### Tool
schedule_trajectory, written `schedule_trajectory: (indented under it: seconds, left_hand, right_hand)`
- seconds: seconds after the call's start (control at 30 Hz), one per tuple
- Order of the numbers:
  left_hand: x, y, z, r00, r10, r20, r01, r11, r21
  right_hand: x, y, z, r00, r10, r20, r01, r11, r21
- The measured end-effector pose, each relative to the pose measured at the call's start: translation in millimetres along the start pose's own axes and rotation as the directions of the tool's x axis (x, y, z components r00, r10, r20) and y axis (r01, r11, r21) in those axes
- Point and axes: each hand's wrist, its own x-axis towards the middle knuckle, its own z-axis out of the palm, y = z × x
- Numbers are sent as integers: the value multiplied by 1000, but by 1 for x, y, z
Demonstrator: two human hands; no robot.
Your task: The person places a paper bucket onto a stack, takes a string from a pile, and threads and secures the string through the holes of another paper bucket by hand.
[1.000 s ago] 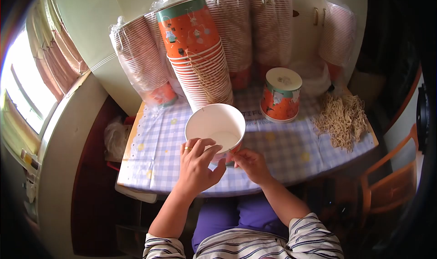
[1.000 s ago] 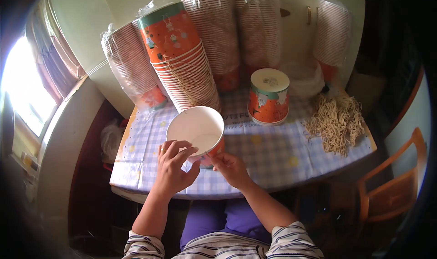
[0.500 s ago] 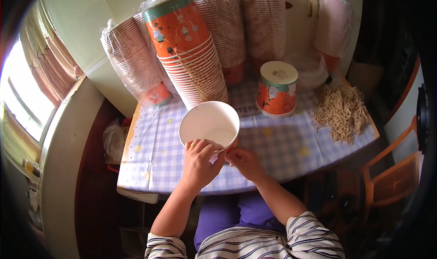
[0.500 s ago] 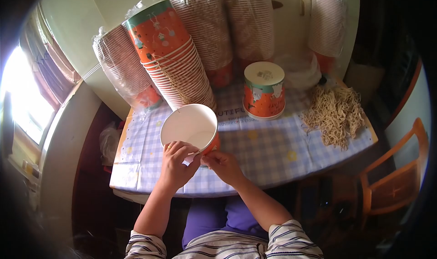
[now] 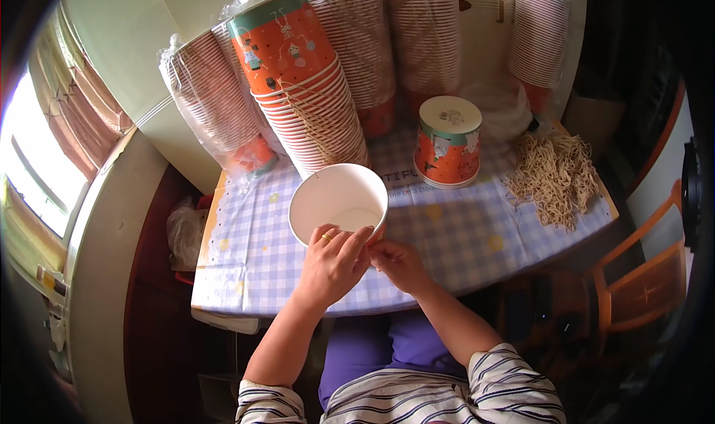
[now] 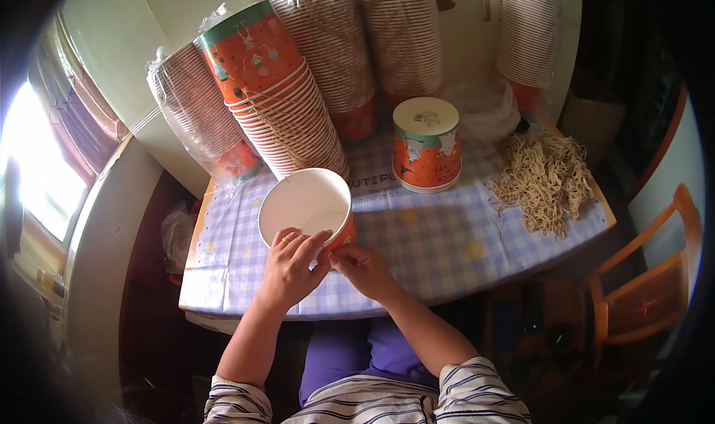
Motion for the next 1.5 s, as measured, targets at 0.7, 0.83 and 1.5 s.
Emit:
schedule_trajectory:
  seconds: [0.7, 0.83, 1.5]
  left_hand:
    - [-6, -15, 7, 995, 80, -53, -83, 994, -73]
    - [-6, -15, 6, 997, 66, -47, -72, 989, -126]
    - [-26, -25, -43, 936, -300, -184, 337, 916, 219]
  right_hand:
    - [3, 3, -5, 997, 69, 32, -68, 997, -37]
    - [3, 0, -5, 997, 70, 41, -69, 998, -13]
    - [8, 3, -15, 883, 16, -469, 92, 974, 207]
